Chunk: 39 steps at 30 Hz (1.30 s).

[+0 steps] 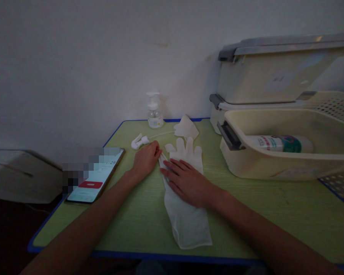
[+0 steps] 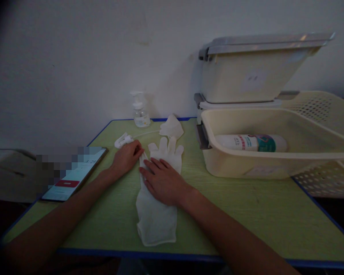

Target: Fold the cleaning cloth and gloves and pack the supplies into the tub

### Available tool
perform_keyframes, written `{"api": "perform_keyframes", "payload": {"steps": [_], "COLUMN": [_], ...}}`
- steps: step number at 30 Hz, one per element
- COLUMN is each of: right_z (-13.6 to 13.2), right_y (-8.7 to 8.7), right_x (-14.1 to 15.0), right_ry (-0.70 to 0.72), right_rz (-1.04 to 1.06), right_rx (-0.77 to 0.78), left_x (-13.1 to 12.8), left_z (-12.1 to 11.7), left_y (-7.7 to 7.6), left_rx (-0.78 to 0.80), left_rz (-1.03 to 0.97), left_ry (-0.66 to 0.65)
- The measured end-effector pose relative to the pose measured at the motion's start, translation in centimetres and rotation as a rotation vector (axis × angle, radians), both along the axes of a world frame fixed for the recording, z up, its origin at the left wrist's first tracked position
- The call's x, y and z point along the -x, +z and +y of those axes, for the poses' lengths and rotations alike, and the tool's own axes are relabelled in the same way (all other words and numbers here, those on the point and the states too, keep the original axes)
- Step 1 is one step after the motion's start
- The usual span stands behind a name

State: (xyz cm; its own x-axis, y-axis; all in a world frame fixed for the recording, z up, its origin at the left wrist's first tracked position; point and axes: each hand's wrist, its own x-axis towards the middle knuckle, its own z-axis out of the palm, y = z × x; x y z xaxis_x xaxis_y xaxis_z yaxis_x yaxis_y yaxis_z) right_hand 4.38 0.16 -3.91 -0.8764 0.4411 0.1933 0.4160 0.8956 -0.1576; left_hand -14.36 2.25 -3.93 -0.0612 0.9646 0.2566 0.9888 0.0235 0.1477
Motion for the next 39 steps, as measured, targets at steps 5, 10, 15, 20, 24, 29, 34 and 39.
{"api": "perform_keyframes", "payload": {"steps": [5, 10, 15, 20, 24, 29, 34, 39], "right_z": [0.1, 0.1, 0.0, 0.0, 0.2, -0.1, -1.3, -1.9], "right_y": [0.0, 0.1, 0.1, 0.2, 0.2, 0.8, 1.0, 0.6], "right_x": [0.1, 0.1, 0.1, 0.0, -0.1, 0.0, 0.3, 0.3], "right_ry": [0.004, 0.0, 0.003, 0.008, 0.018, 0.052, 0.083, 0.084], "right_rz": [0.013, 0.019, 0.028, 0.025, 0.071, 0.172, 0.15, 0.051], "right_rx": [0.01, 0.021, 0.016, 0.02, -0.002, -0.073, 0.015, 0.075], "left_x": [0.4, 0.5, 0.7, 1.1, 1.3, 1.2, 1.0, 1.0], "left_z": [0.0, -0.4, -1.0, -1.1, -0.8, -0.8, -0.8, -0.8], "left_y": [0.2, 0.7, 1.0, 0.6, 0.1, -0.1, 0.0, -0.1], "left_rx": [-0.026, -0.014, -0.006, -0.04, -0.081, -0.095, -0.076, -0.076], "left_rz": [-0.005, 0.012, 0.01, -0.048, -0.096, -0.113, -0.104, -0.095], "left_ry": [-0.059, -0.113, -0.154, -0.164, -0.166, -0.186, -0.221, -0.221]}}
